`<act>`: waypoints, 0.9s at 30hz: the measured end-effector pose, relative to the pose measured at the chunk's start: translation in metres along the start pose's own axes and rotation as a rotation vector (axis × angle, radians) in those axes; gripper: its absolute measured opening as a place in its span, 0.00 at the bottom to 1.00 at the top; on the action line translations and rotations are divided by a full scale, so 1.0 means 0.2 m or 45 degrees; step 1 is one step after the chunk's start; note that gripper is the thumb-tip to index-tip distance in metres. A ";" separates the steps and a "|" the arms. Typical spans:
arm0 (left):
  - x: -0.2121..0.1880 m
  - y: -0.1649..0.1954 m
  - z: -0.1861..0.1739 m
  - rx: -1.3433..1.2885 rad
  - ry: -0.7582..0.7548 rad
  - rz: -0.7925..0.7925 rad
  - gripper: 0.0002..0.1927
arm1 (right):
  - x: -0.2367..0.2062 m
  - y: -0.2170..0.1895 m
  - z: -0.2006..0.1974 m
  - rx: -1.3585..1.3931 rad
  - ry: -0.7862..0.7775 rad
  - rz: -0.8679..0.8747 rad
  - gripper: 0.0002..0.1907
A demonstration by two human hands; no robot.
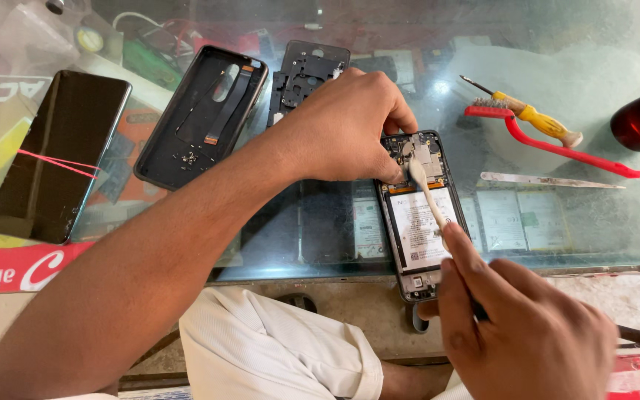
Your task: The person cleans the interior of a disassembled smartphone using a toothbrush and tweezers, then reattaches a small internal component near the camera module.
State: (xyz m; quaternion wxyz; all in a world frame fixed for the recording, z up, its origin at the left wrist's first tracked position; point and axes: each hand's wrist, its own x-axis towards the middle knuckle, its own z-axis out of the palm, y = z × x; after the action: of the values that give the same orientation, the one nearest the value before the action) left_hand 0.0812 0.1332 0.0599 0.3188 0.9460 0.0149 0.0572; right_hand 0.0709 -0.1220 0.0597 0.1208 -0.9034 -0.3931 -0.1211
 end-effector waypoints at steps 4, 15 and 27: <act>0.01 0.00 0.00 -0.011 -0.001 -0.012 0.25 | 0.01 0.00 0.00 -0.005 0.013 -0.025 0.17; 0.01 -0.02 0.01 -0.006 -0.001 -0.013 0.25 | -0.05 0.05 0.06 0.033 0.025 -0.023 0.15; 0.01 0.01 -0.03 -0.019 -0.039 -0.035 0.27 | -0.05 0.05 0.01 0.264 0.030 0.024 0.16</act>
State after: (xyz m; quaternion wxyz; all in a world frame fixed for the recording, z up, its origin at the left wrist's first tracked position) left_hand 0.0819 0.1355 0.0648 0.3267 0.9441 0.0228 0.0385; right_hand 0.0728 -0.1348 0.0529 0.2193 -0.8883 -0.3935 -0.0892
